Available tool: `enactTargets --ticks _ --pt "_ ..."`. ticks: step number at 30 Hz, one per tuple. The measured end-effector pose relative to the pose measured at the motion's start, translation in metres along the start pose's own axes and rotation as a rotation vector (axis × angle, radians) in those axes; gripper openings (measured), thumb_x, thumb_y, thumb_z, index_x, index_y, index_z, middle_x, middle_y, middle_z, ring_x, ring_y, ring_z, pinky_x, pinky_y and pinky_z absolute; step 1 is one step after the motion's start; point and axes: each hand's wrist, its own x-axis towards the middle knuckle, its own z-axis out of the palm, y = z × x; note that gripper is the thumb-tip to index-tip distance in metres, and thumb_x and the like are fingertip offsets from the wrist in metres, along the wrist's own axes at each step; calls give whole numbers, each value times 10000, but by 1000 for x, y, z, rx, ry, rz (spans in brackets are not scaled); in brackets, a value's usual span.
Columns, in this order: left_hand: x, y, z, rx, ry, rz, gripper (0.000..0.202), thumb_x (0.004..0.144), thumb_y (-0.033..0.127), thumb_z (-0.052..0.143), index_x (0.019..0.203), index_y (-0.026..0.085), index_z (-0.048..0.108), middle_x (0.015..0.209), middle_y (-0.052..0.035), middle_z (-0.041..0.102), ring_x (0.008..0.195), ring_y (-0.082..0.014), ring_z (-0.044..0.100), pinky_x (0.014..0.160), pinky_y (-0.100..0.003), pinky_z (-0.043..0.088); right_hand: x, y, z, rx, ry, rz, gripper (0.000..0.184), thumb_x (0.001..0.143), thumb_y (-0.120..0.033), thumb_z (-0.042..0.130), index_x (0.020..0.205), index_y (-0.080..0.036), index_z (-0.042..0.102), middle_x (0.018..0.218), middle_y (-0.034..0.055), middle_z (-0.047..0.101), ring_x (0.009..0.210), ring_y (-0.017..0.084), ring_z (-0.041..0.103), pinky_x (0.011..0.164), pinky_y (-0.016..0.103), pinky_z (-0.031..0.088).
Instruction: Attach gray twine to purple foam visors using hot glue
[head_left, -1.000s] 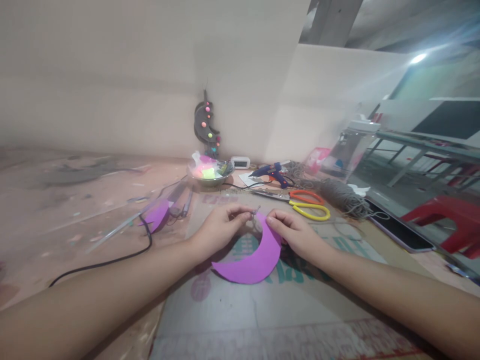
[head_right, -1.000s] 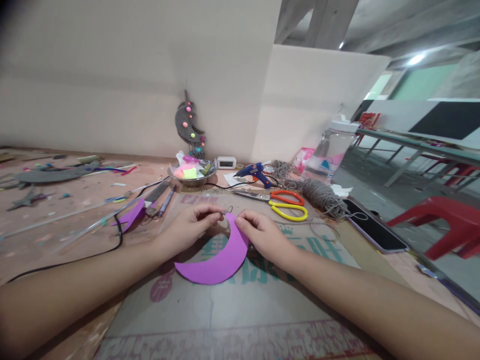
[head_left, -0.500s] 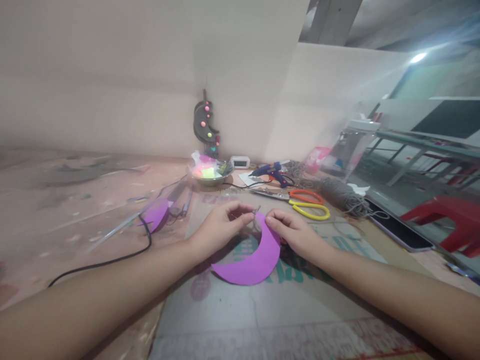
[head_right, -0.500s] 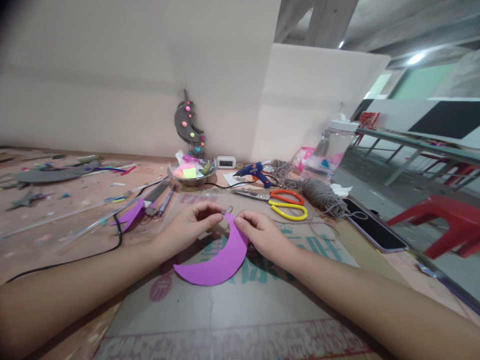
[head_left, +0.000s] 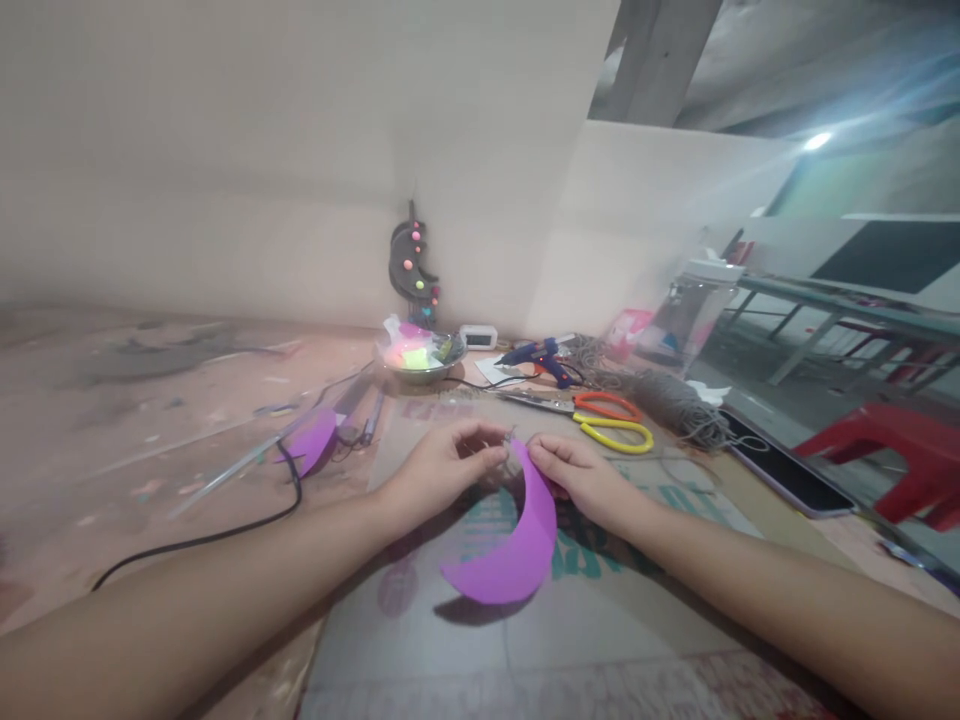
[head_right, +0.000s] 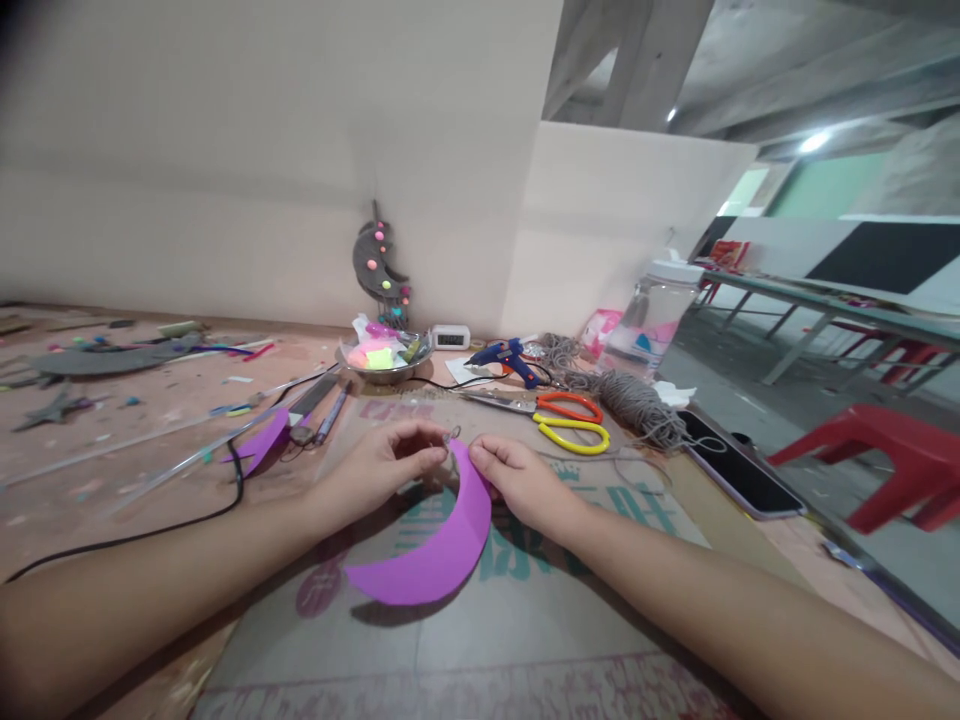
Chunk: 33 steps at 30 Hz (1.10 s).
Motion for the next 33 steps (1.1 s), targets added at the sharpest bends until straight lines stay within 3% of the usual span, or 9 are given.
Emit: enactTargets --ticks 6,9,15,19,22,24,27,30,33 --pt "-2 4 0 -50 -86 -4 284 797 294 667 1038 144 672 863 -45 683 738 -148 620 688 -269 505 1 2 -4 -21 -84 8 515 811 -677 565 696 -185 463 591 -73 337 512 74 285 474 225 226" --pt "-2 4 -1 -15 -91 27 179 790 286 670 894 141 674 803 -28 662 712 -133 595 678 -253 479 2 0 -4 -91 -92 35 510 811 -676 558 708 -180 496 582 -70 356 503 75 297 472 227 238" --pt "-2 1 -1 -63 -116 13 238 832 385 635 833 153 584 691 14 590 628 -110 530 607 -239 413 -1 -14 -5 -277 -33 -50 360 871 -512 534 795 -168 610 728 16 602 656 138 538 613 266 431" --pt "1 -3 -2 -98 -83 -25 282 832 429 627 836 157 551 628 35 536 578 -107 481 570 -241 377 3 -30 -38 -513 151 -119 297 846 -434 549 936 -173 658 780 45 663 631 160 573 581 285 449" --pt "3 -7 -4 -115 -100 -16 283 834 430 625 824 161 540 623 44 509 568 -99 451 557 -234 354 11 -32 -79 -902 294 -255 251 861 -370 554 994 -198 679 957 83 707 812 223 637 718 349 487" --pt "4 -9 -5 -101 -100 -7 282 843 432 617 817 162 543 623 44 500 571 -97 445 558 -231 348 18 -26 -104 -1046 277 -235 292 842 -332 578 1088 -207 673 1021 100 714 875 255 655 760 383 502" --pt "5 -8 -6 -59 -90 9 286 838 433 622 793 162 546 619 45 481 565 -93 421 554 -229 330 24 -13 -131 -1109 122 -187 387 804 -317 621 1175 -221 665 1104 110 711 938 275 671 781 376 523" --pt "4 -5 -5 -64 -76 -13 297 824 443 633 784 162 544 616 45 470 559 -92 404 551 -234 317 25 -2 -143 -1128 15 -131 440 791 -303 628 1227 -253 650 1087 79 725 907 265 691 766 350 530" --pt "4 -3 -6 -62 -71 -25 306 811 451 643 781 161 550 630 39 480 578 -98 420 562 -238 322 27 6 -143 -1176 45 -142 497 798 -287 621 1295 -263 607 1086 77 724 886 258 694 749 335 525"
